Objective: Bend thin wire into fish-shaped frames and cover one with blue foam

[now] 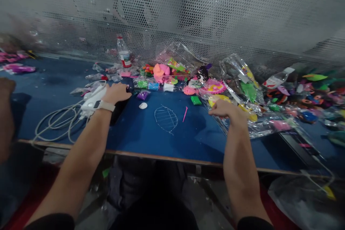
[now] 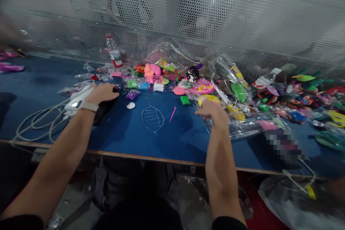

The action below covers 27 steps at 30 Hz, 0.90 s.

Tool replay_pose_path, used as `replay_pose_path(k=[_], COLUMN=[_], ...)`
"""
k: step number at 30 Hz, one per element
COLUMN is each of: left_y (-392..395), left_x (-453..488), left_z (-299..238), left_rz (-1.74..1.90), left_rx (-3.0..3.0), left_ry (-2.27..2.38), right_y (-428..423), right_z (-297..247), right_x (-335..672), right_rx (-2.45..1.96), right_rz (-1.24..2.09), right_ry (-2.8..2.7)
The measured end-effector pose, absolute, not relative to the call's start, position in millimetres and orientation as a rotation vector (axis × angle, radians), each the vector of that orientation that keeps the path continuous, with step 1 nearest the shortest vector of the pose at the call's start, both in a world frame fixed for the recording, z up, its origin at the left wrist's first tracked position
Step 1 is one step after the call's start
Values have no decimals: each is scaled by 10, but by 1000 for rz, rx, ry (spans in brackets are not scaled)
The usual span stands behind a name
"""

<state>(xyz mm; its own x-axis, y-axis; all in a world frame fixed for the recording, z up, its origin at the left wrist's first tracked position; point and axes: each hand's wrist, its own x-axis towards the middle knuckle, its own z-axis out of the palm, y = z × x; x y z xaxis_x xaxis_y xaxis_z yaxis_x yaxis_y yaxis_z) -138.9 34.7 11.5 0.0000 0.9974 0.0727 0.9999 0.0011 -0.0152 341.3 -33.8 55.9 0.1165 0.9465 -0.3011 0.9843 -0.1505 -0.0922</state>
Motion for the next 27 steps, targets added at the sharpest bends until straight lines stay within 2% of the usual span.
replay_pose_path(k=[5, 8, 11, 14, 17, 20, 23, 27], left_y=[336, 339, 343, 337, 332, 363, 433, 489], left_x=[-1457, -1449, -1415, -1392, -1400, -1415, -1398, -1265], left_z=[91, 28, -29, -41, -19, 24, 81, 138], left_rz=[-15, -64, -103, -145, -248, -472, -811, -1372], left_rx=[-2185, -2160, -2144, -2147, -2164, -2138, -2064, -2015], left_ry=[-2098, -2055, -2045, -2063, -2034, -1981, -1875, -1596], right_y=[-493, -649, -745, -712, -574, -430, -355, -346], right_z=[664, 764, 818, 757, 593, 426, 340, 331], right_x=[3110, 2919, 2831, 2796, 2745, 2688, 2652, 2593], right_rx=[1977, 1790, 1785, 1905, 1809, 1617, 1604, 1597], right_rz=[-518, -791, -1048, -1265, -1398, -1417, -1389, -1095], right_ry=[2456, 2838, 3099, 3206, 3259, 3314, 3282, 3407])
